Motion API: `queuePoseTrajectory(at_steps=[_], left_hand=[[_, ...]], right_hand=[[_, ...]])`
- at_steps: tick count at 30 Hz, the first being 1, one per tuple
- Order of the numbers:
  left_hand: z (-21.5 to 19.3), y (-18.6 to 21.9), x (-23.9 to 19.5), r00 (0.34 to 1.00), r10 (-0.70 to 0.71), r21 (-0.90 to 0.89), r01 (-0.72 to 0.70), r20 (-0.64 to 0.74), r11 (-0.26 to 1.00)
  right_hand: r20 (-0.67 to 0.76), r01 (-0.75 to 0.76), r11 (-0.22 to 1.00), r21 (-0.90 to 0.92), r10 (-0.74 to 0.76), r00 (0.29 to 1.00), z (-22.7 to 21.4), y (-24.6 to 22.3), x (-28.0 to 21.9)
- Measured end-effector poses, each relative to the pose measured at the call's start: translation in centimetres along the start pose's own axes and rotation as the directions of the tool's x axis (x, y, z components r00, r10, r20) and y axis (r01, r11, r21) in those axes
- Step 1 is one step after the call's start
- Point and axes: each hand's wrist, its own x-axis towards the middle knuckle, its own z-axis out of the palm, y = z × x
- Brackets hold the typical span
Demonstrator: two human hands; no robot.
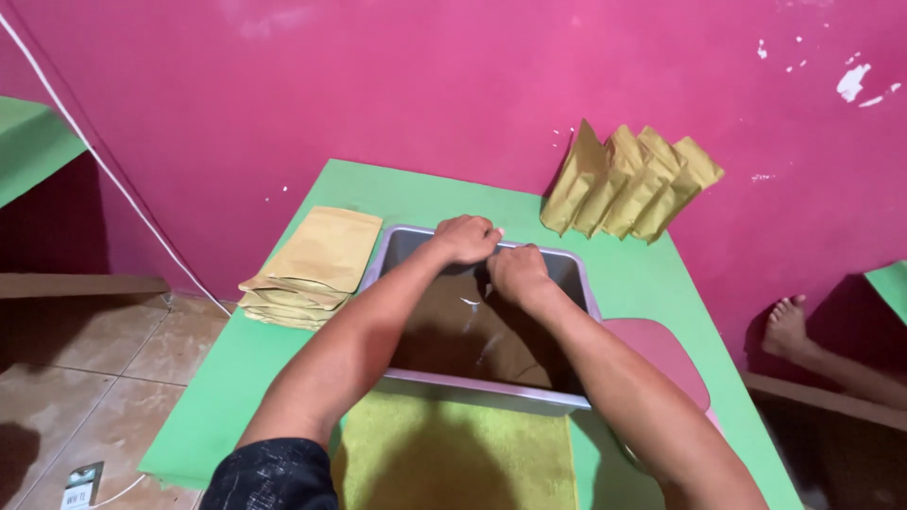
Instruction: Mixing a white additive into coffee powder in a tray using a spoon and hands to ensure a uniform blend.
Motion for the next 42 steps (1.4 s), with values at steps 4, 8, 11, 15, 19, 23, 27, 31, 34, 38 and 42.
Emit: queuePoseTrajectory(at_steps=[4,8,11,15,19,23,27,31,34,38,42], left_hand=[[-0.5,-0.2,-0.5,1.000,-0.001,-0.055,0.002,0.022,0.998],[-1.3,0.0,-1.6,1.000,-0.004,-0.118,0.004,-0.002,0.993],[-1.9,0.2,-2.2,1.000,-0.002,-0.157,-0.001,-0.017,0.988],[-2.4,0.5,-2.8,0.999,-0.007,-0.216,-0.001,-0.037,0.976],[-2.0,-0.2,-1.6,0.999,0.001,-0.253,-0.011,-0.039,0.968],[-2.5,0.1,-2.3,0.998,-0.030,-0.253,0.017,-0.047,0.967],[-2.5,0.3,-2.5,0.998,-0.026,-0.270,0.011,-0.054,0.963],[-2.3,0.1,-1.8,0.999,-0.039,-0.256,0.029,-0.033,0.966],[-1.4,-0.4,-1.1,0.998,-0.042,-0.249,0.028,-0.051,0.968],[-1.9,-0.4,-1.1,0.998,-0.029,-0.258,0.014,-0.056,0.966],[-1.7,-0.8,-0.7,0.999,-0.023,-0.273,0.010,-0.046,0.962]], right_hand=[[-0.079,0.010,1.000,0.011,-0.009,0.997,-0.8,-0.5,-0.9],[-0.186,0.047,0.996,0.070,-0.034,0.982,-3.2,-0.8,-2.1],[-0.237,0.092,0.982,0.166,-0.051,0.970,-7.4,-1.2,-4.1],[-0.299,0.171,0.933,0.316,-0.073,0.952,-8.4,-1.3,-5.3],[-0.304,0.175,0.938,0.300,-0.080,0.949,-8.1,-0.9,-4.6],[-0.332,0.171,0.964,0.204,-0.096,0.938,-8.9,-1.1,-5.0],[-0.295,0.201,0.949,0.245,-0.125,0.947,-6.4,-1.0,-3.6],[-0.260,0.228,0.903,0.364,-0.137,0.956,-7.9,-1.2,-4.1],[-0.260,0.221,0.937,0.269,-0.151,0.954,-5.4,-1.2,-2.9],[-0.274,0.247,0.901,0.355,-0.153,0.950,-7.0,-1.0,-3.5],[-0.251,0.235,0.891,0.388,-0.143,0.957,-8.7,-1.1,-4.7]])
